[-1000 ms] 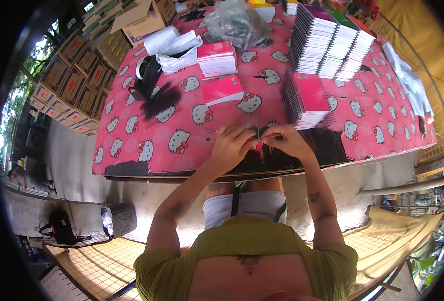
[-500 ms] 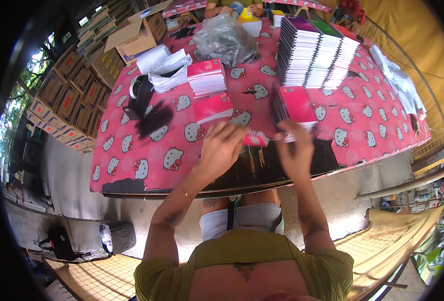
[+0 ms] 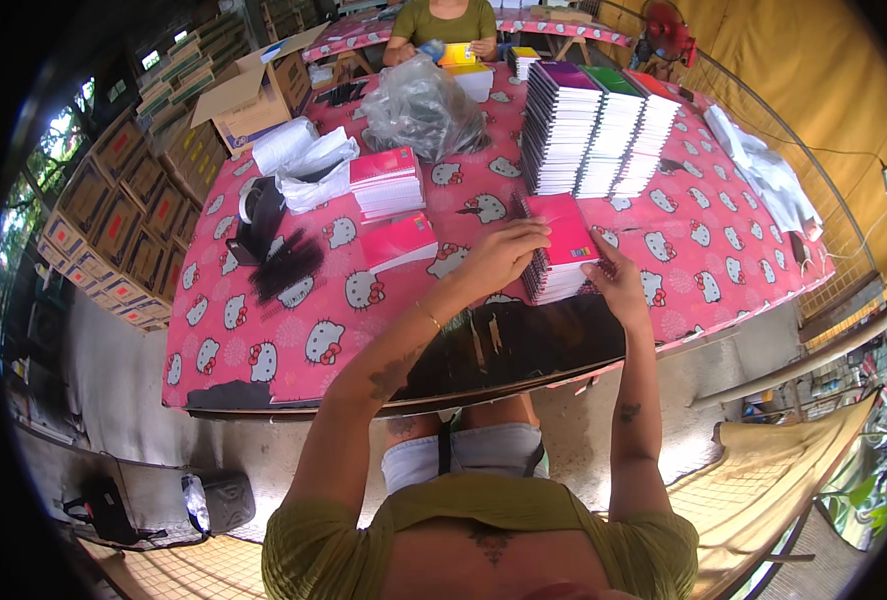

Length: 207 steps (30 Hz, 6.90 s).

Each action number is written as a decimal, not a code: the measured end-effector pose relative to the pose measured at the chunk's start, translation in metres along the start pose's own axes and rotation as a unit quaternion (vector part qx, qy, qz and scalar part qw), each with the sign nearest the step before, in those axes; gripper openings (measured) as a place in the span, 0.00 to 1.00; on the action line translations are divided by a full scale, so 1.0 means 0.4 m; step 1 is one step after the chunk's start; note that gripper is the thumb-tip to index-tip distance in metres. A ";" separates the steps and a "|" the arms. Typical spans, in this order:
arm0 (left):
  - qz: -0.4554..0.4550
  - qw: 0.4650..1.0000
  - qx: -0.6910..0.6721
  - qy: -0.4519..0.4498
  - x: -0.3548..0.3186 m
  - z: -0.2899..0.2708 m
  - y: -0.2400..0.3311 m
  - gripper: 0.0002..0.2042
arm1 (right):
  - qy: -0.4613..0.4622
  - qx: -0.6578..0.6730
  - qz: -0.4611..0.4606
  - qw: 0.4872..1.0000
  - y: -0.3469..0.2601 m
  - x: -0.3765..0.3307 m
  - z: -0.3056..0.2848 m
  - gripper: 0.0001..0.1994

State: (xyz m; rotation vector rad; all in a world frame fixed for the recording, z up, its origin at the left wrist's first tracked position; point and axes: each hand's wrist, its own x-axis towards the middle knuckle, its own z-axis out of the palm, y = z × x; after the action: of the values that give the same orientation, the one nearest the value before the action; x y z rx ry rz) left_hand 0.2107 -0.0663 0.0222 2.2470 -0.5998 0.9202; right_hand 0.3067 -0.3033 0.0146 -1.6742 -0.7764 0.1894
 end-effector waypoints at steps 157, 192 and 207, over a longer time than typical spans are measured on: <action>-0.183 0.905 0.372 -0.096 -0.408 -0.142 0.266 0.42 | -0.148 0.185 0.064 0.969 -0.017 -0.240 0.482 0.12; -0.183 0.933 0.281 -0.130 -0.430 -0.074 0.309 0.39 | -0.189 0.090 0.001 0.978 0.051 -0.184 0.448 0.15; -0.187 0.955 0.221 -0.059 -0.334 -0.161 0.218 0.11 | -0.184 -0.012 -0.032 0.982 -0.015 -0.168 0.441 0.15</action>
State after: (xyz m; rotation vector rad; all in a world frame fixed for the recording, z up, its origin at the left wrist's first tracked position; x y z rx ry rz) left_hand 0.0414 -0.0599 -0.0076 2.7003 0.0008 0.7830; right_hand 0.1615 -0.1990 -0.0460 -1.6550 -1.1095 0.4561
